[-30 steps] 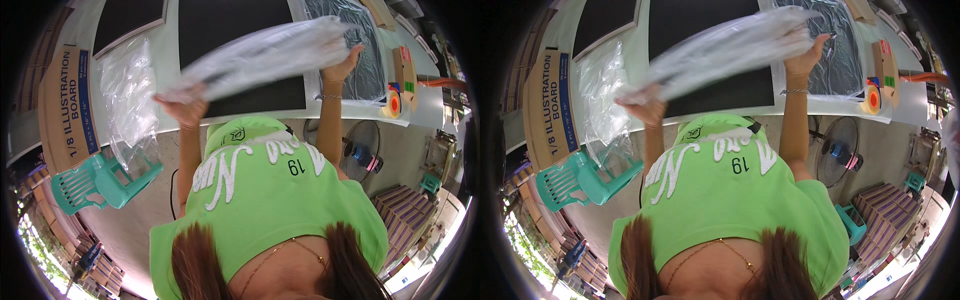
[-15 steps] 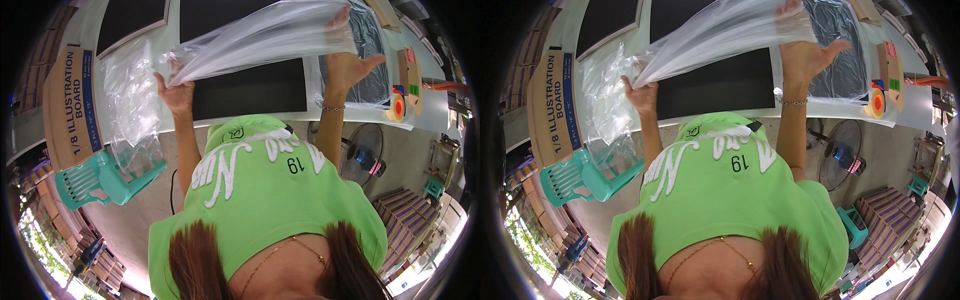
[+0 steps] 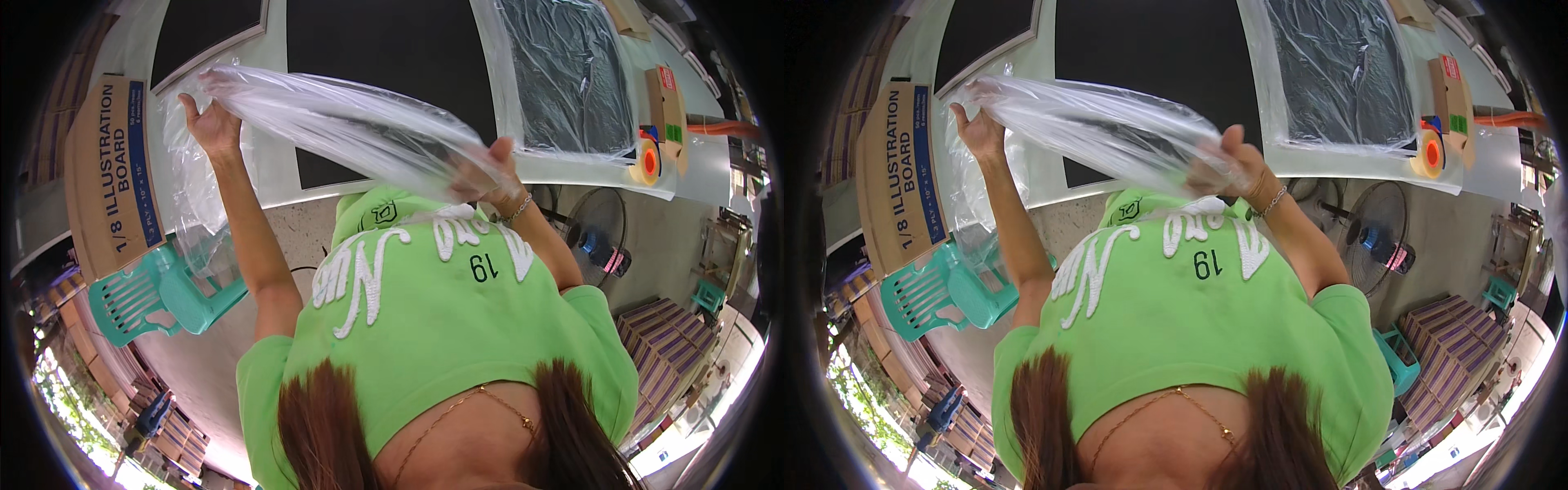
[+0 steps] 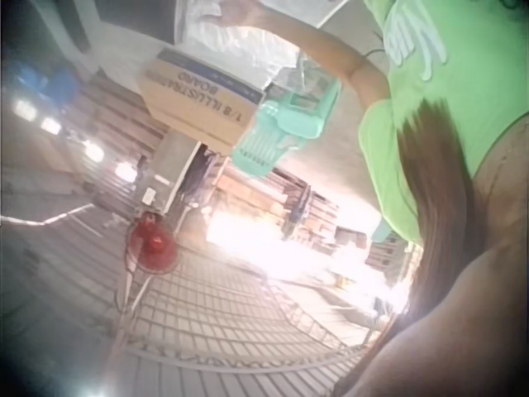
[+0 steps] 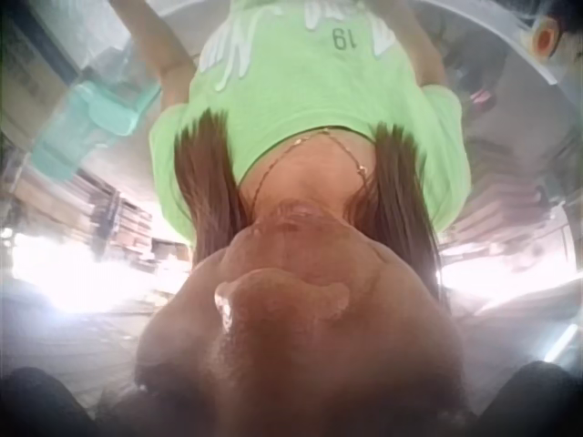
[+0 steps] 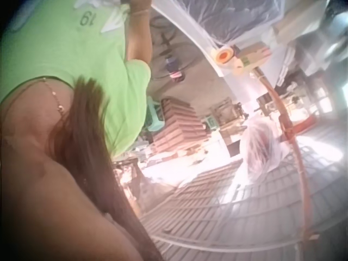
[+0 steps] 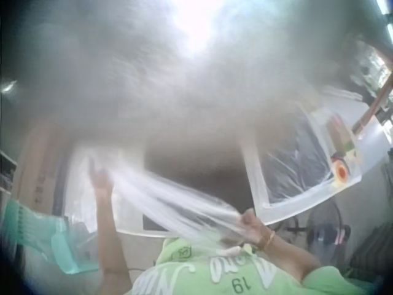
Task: The person places illustration boards into individual plastic sleeves by hand, sliding the boards into the bags and folding the excess plastic over the edge.
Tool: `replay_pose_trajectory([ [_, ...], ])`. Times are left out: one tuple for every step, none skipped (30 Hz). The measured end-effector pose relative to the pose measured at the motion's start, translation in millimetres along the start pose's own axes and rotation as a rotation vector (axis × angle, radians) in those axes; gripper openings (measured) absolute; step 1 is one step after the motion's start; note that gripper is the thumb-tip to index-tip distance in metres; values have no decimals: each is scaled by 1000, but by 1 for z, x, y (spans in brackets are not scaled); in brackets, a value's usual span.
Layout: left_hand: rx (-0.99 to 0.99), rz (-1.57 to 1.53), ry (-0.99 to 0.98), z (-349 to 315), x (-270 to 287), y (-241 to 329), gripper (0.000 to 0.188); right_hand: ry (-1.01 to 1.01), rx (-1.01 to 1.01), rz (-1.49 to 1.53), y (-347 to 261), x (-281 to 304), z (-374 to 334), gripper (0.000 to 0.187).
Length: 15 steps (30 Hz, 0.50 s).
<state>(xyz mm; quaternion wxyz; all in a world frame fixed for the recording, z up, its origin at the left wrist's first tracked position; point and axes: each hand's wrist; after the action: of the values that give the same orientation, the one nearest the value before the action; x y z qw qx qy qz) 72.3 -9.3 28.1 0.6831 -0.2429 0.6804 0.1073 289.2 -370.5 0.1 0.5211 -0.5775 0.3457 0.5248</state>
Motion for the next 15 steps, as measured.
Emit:
replay_pose_trajectory([
  [-5,90,62,-3,2,4,44,42,78,-26,-3,-5,-3,57],
  [44,142,83,-8,6,11,46,-77,174,-35,-12,-16,2,59],
  [96,193,103,-13,10,18,48,-63,251,-85,-19,-21,-1,61],
  [207,205,79,-19,17,28,49,-44,329,-137,-26,-27,-3,63],
  [311,215,56,-30,26,39,51,109,379,-228,-40,-29,-22,66],
  [207,572,103,-49,30,42,55,267,439,-318,-52,-27,-42,71],
  [205,786,232,-60,31,39,51,391,429,-219,-59,-15,-62,64],
  [192,999,364,-70,30,37,48,512,409,-118,-65,1,-80,57],
  [249,1126,408,-79,31,29,48,629,381,-13,-66,11,-90,50],
  [298,1254,458,-88,34,21,49,702,296,-34,-63,12,-90,30],
  [392,1301,469,-87,37,9,43,811,265,-96,-57,21,-100,24],
  [313,1345,617,-97,42,-11,35,919,234,-160,-47,37,-116,18],
  [292,1410,745,-101,44,-32,28,1026,200,-223,-38,48,-126,13],
  [253,1519,776,-110,49,-46,25,1114,229,-370,-27,50,-125,8],
  [216,1629,805,-121,57,-52,22,1198,259,-518,-13,48,-121,6],
])
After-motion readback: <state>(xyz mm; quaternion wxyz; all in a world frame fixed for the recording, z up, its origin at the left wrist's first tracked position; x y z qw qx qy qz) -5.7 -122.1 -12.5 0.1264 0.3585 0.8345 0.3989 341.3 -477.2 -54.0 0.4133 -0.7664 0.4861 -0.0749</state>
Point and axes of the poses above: each hand's wrist, its own z-axis towards the middle knuckle, its own x-axis out of the back of the hand, y = z × x, and after that the axes turned 7 degrees about y, right-handed
